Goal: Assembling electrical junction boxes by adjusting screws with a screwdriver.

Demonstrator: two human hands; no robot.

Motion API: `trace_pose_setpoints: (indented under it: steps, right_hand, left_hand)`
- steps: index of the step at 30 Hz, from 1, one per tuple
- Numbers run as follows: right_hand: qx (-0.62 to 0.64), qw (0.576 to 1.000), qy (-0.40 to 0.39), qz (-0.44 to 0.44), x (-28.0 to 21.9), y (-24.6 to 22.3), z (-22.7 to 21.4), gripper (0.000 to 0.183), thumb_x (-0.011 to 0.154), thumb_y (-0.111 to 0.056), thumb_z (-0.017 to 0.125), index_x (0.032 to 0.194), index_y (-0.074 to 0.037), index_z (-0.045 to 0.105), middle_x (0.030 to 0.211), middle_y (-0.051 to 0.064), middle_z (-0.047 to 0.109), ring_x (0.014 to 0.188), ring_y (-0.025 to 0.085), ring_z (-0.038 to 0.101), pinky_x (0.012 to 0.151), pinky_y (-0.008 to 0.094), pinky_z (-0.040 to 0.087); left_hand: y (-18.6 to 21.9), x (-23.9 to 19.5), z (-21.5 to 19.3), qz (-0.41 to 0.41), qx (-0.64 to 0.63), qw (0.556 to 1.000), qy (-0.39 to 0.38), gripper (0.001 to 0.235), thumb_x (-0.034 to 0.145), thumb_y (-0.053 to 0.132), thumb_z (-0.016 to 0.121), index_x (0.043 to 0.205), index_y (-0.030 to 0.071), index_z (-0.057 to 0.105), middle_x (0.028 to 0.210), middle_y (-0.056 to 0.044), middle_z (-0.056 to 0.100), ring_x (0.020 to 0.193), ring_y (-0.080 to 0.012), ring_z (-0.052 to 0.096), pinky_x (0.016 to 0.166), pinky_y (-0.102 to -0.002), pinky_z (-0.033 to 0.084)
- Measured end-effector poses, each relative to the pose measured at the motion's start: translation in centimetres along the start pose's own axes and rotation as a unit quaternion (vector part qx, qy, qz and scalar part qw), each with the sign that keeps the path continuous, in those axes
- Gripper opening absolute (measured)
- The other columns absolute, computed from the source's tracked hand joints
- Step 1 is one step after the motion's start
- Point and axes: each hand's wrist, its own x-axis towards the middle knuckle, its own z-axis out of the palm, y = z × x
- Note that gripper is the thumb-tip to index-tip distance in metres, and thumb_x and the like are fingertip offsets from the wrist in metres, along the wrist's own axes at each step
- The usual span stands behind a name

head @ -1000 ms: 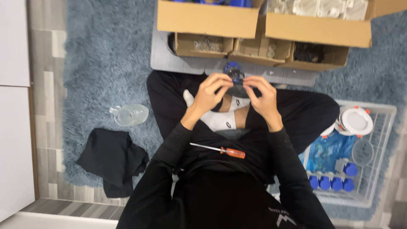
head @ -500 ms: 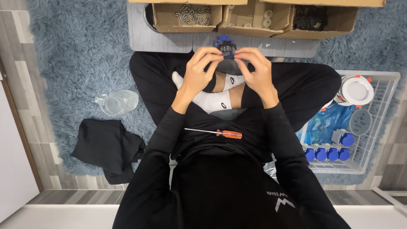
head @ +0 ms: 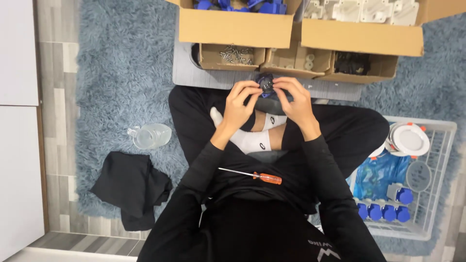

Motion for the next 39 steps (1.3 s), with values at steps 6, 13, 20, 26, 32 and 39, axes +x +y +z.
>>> trace_pose_setpoints:
  steps: [6,13,20,26,32,39]
  right_hand:
    - [-0.001,1.000,-0.019,-0.003,0.5,0.9,0.3,0.008,0.108,0.004,0.073,0.112,0.000,0.078,0.115,0.016,0.079,0.107,0.041,0.078,0.091,0.048,0.061]
    - [-0.008,1.000,-0.017,-0.001,-0.8,0.7,0.4,0.007,0.108,0.006,0.071,0.113,0.001,0.074,0.117,0.018,0.078,0.108,0.042,0.077,0.090,0.049,0.061]
    - [-0.031,0.999,0.005,-0.007,-1.2,-0.7,0.5,0.007,0.107,0.008,0.072,0.112,0.004,0.074,0.117,0.018,0.076,0.119,0.044,0.075,0.096,0.048,0.061]
    - [-0.032,0.999,0.012,-0.020,-0.8,-1.0,0.5,0.007,0.106,0.011,0.071,0.112,0.007,0.073,0.114,0.021,0.075,0.118,0.047,0.074,0.096,0.051,0.061]
    - [-0.026,0.999,0.009,-0.026,-1.4,-1.3,0.3,0.008,0.105,0.013,0.073,0.112,0.009,0.074,0.113,0.022,0.074,0.118,0.047,0.075,0.096,0.051,0.062]
    - [-0.015,0.999,0.008,-0.031,-1.7,-0.8,0.4,0.007,0.106,0.013,0.072,0.111,0.009,0.074,0.114,0.020,0.074,0.120,0.047,0.075,0.098,0.051,0.062]
  left_hand:
    - [-0.5,-1.2,1.4,-0.055,0.006,0.998,0.019,0.008,0.100,0.007,0.081,0.106,0.013,0.080,0.122,-0.003,0.073,0.113,-0.0295,0.076,0.098,-0.040,0.063]
    - [-0.7,-1.6,1.7,-0.083,-0.018,0.996,0.013,0.009,0.102,0.009,0.080,0.109,0.014,0.079,0.127,-0.004,0.070,0.116,-0.0325,0.076,0.098,-0.042,0.064]
    - [-0.7,-1.3,1.3,-0.064,-0.035,0.997,-0.017,0.008,0.102,0.008,0.079,0.109,0.012,0.079,0.129,-0.005,0.072,0.126,-0.0317,0.073,0.104,-0.040,0.062]
    - [-1.0,-1.1,1.3,-0.051,-0.034,0.998,-0.026,0.007,0.102,0.006,0.078,0.109,0.010,0.077,0.127,-0.009,0.073,0.126,-0.0341,0.073,0.104,-0.044,0.062]
    - [-1.0,-1.6,1.3,-0.048,-0.056,0.997,-0.026,0.011,0.103,0.009,0.081,0.113,0.008,0.076,0.128,-0.009,0.072,0.122,-0.0329,0.074,0.100,-0.041,0.064]
    - [-2.6,-2.6,1.7,-0.068,-0.115,0.990,-0.038,0.040,0.097,0.015,0.091,0.131,0.006,0.071,0.139,-0.012,0.067,0.128,-0.0344,0.070,0.102,-0.036,0.064]
